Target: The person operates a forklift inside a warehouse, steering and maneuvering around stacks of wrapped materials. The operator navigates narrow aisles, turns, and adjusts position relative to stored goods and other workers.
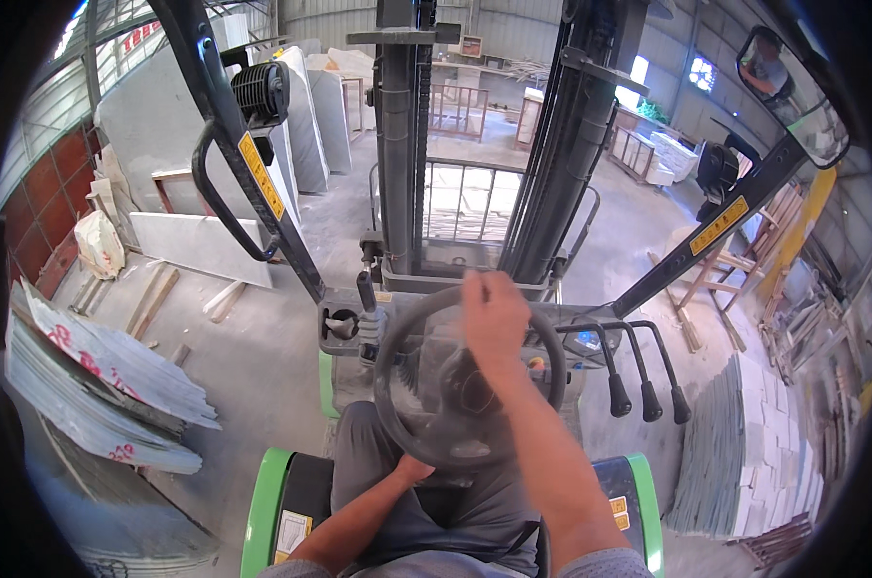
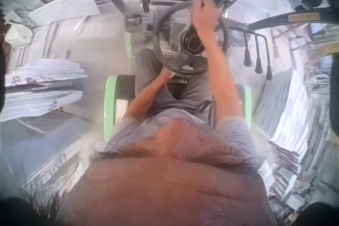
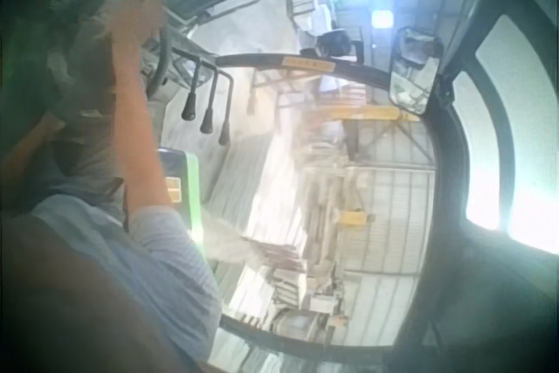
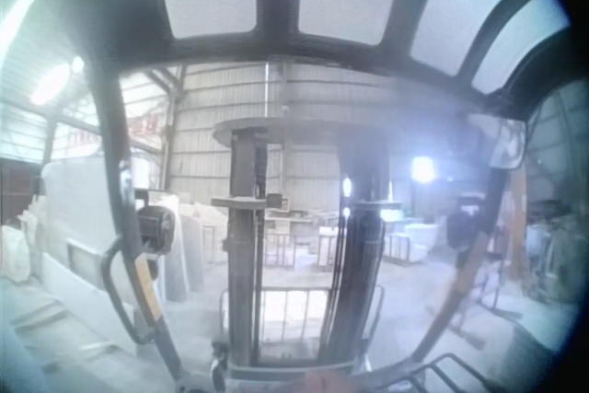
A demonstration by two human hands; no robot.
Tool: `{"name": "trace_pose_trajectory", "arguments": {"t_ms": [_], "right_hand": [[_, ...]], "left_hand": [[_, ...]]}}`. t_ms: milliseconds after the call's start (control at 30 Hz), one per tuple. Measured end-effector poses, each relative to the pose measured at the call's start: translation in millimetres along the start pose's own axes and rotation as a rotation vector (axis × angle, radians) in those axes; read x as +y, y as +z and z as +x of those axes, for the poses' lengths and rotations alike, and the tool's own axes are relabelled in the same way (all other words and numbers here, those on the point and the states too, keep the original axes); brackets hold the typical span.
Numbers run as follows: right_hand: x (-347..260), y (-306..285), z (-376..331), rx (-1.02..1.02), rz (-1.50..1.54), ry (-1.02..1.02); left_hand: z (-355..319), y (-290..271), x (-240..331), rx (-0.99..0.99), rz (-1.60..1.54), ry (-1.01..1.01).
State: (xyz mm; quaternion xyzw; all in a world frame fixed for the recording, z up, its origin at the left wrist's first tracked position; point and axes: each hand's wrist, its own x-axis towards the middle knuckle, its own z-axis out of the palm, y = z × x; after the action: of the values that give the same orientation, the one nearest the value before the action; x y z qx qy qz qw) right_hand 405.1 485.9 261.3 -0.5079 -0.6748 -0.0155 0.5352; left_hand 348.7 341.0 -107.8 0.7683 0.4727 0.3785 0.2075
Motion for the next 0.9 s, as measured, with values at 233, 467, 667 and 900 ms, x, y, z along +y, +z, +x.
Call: {"name": "trace_pose_trajectory", "arguments": {"t_ms": [233, 467, 667, 900], "right_hand": [[116.7, -72.5, 9.7, 0.046, -0.131, 0.186], [68.8, 23.3, -53.7, -0.29, 0.012, -0.13], [41.5, 169.3, 69.0, -0.282, 0.145, -0.332], [67.0, 257.8, 169.7, -0.113, 0.156, -0.314]], "left_hand": [[116.4, -13.8, -15.6, -0.093, -0.239, -0.477], [212.6, -20.9, -50.9, -0.182, -0.348, -0.452], [277.1, -28.8, -108.0, -0.182, -0.327, -0.365], [340.8, -39.4, -163.8, -0.188, -0.345, -0.347]]}}
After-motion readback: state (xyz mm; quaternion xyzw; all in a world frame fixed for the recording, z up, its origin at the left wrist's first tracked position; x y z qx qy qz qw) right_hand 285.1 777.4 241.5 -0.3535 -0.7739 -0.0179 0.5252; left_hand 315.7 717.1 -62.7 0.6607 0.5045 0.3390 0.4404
